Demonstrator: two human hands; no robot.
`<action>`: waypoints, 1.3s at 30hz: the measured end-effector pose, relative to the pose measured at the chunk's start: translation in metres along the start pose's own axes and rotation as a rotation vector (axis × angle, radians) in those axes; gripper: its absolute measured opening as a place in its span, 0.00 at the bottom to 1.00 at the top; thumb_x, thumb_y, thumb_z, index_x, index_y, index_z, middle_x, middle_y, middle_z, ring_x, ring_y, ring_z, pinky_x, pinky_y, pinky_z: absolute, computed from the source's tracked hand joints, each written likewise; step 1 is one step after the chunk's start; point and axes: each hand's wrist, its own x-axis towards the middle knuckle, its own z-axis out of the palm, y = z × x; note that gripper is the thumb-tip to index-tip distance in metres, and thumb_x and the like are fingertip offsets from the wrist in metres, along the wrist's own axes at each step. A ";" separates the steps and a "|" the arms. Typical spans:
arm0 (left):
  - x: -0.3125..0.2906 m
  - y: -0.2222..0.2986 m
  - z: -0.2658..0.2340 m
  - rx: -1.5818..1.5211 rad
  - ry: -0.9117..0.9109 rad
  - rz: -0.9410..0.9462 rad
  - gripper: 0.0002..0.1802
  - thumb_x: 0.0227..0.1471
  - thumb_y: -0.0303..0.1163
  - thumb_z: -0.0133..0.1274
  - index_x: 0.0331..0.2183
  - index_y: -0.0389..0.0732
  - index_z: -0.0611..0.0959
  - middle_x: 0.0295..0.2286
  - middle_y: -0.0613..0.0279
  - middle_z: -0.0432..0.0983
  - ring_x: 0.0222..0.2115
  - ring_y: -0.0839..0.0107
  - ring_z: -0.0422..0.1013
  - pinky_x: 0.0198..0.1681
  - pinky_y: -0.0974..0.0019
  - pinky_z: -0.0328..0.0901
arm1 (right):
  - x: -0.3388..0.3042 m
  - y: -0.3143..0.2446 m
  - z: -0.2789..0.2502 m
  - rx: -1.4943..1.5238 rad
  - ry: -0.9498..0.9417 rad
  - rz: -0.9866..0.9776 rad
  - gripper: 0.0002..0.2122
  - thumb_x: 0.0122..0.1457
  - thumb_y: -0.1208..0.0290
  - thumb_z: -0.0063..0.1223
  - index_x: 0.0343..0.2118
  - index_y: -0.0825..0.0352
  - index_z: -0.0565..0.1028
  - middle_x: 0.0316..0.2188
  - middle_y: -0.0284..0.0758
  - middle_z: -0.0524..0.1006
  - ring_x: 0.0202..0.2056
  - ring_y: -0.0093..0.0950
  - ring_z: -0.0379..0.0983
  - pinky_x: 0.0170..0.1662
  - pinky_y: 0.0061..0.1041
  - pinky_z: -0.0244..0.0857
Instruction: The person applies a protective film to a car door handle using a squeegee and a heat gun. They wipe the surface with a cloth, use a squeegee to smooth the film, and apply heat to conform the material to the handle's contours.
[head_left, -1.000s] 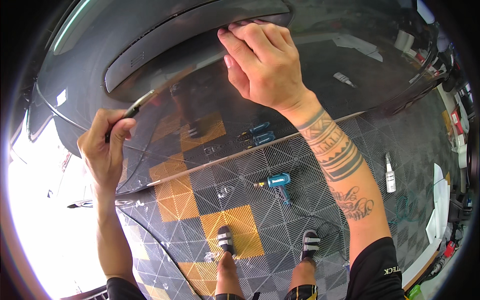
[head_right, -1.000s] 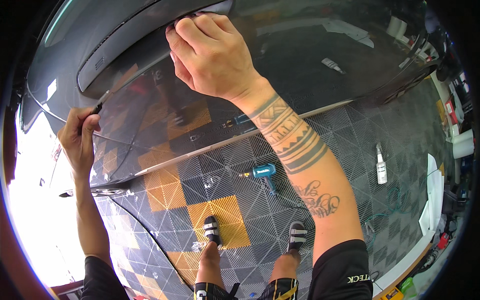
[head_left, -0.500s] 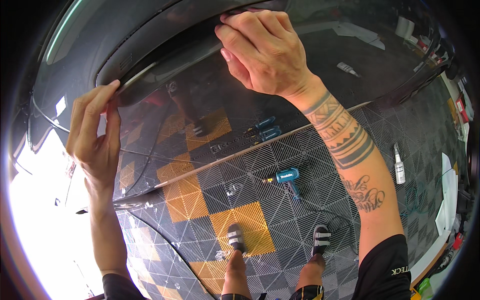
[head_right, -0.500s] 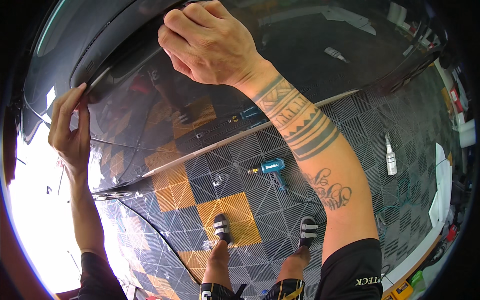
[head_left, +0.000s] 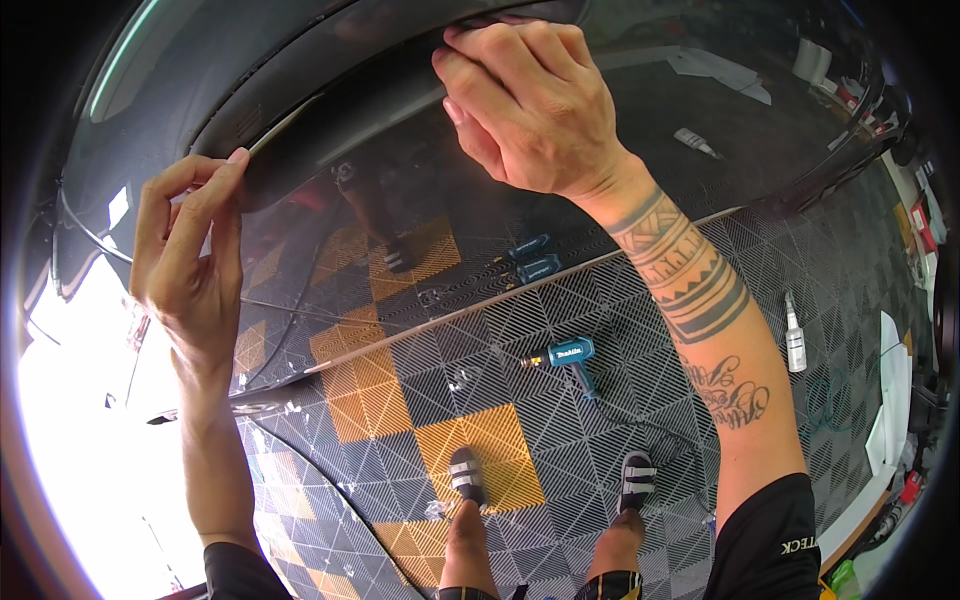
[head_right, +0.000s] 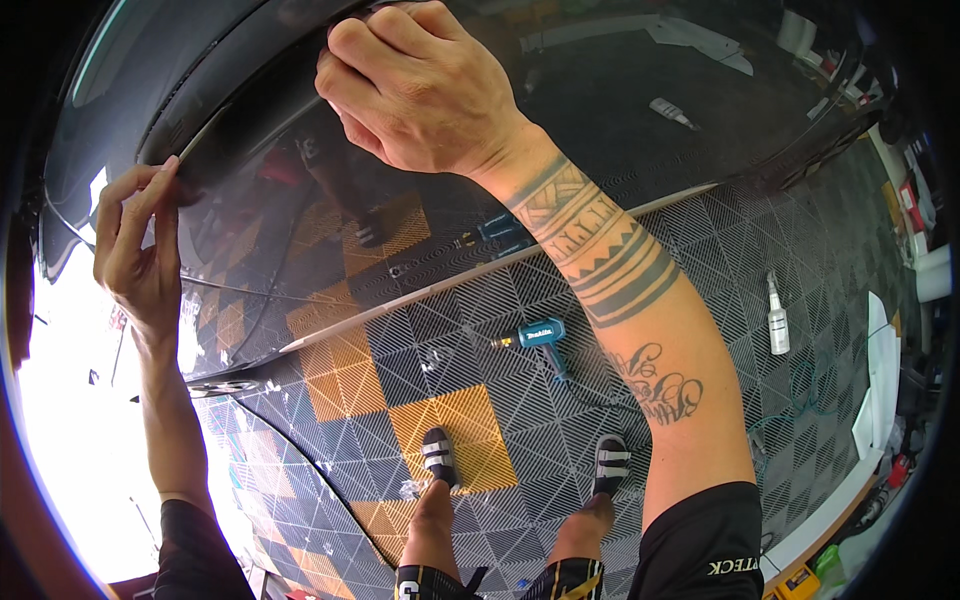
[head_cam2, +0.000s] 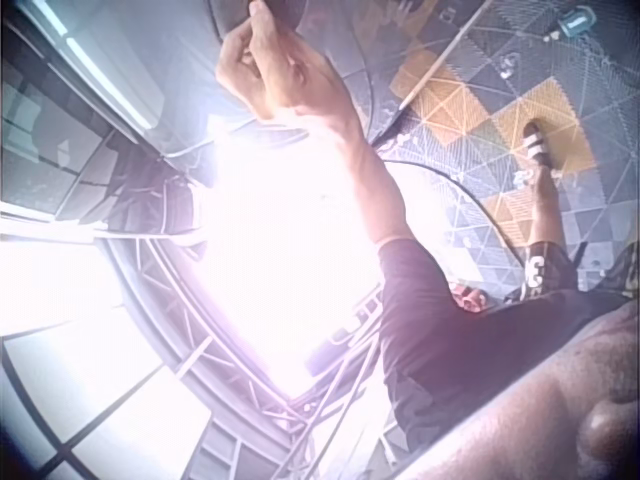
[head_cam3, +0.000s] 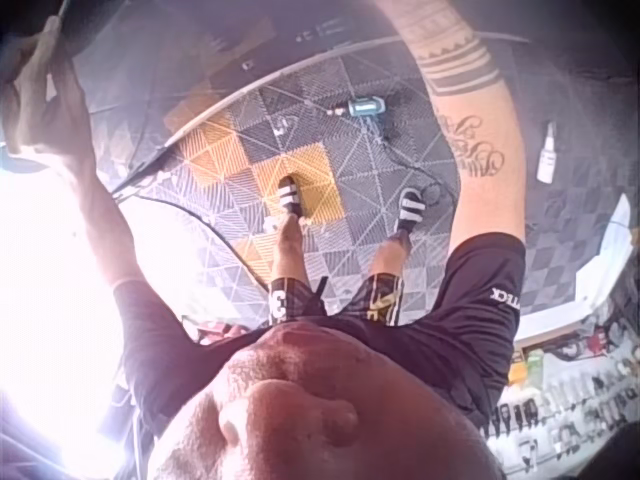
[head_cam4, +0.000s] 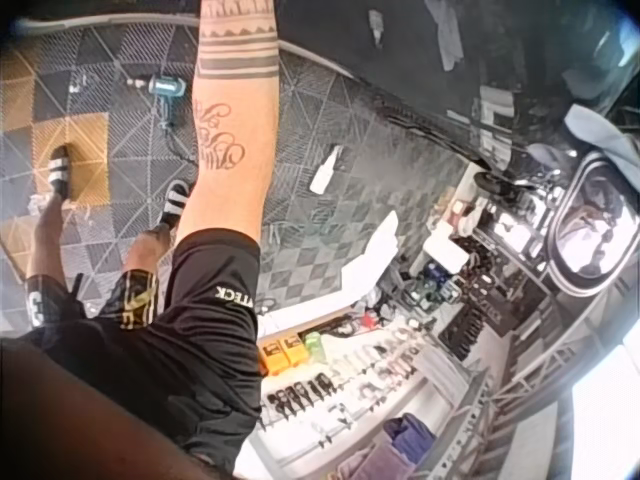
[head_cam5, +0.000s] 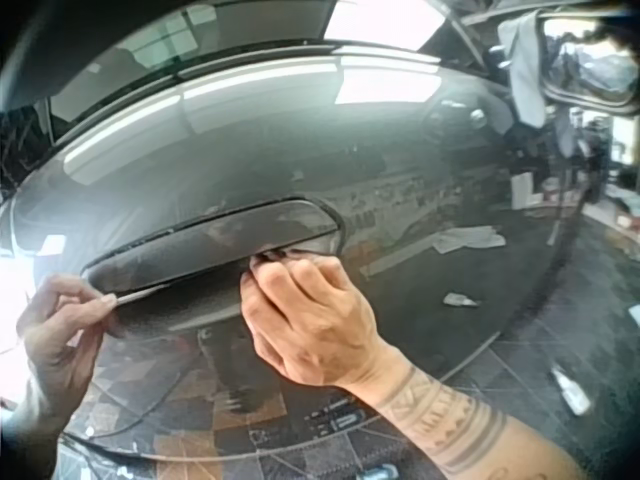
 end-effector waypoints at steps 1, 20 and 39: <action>0.001 0.000 0.001 -0.005 0.012 0.013 0.16 0.49 0.15 0.56 0.38 0.44 0.86 0.33 0.61 0.77 0.34 0.73 0.75 0.32 0.71 0.75 | 0.000 0.000 0.000 0.000 -0.001 0.001 0.11 0.52 0.66 0.53 0.37 0.62 0.77 0.38 0.28 0.75 0.36 0.27 0.69 0.43 0.26 0.61; 0.004 0.004 -0.002 0.019 -0.010 -0.004 0.17 0.48 0.16 0.57 0.38 0.45 0.87 0.32 0.62 0.76 0.31 0.75 0.74 0.31 0.71 0.74 | 0.002 0.000 -0.002 -0.012 -0.018 0.009 0.11 0.52 0.66 0.52 0.37 0.61 0.78 0.39 0.28 0.75 0.38 0.26 0.69 0.45 0.27 0.61; 0.007 0.016 -0.001 0.036 -0.037 -0.056 0.15 0.48 0.16 0.57 0.37 0.44 0.86 0.32 0.62 0.75 0.28 0.75 0.74 0.30 0.71 0.76 | 0.000 0.002 -0.003 -0.023 -0.037 0.014 0.11 0.53 0.66 0.51 0.38 0.62 0.77 0.39 0.27 0.75 0.38 0.26 0.69 0.45 0.27 0.60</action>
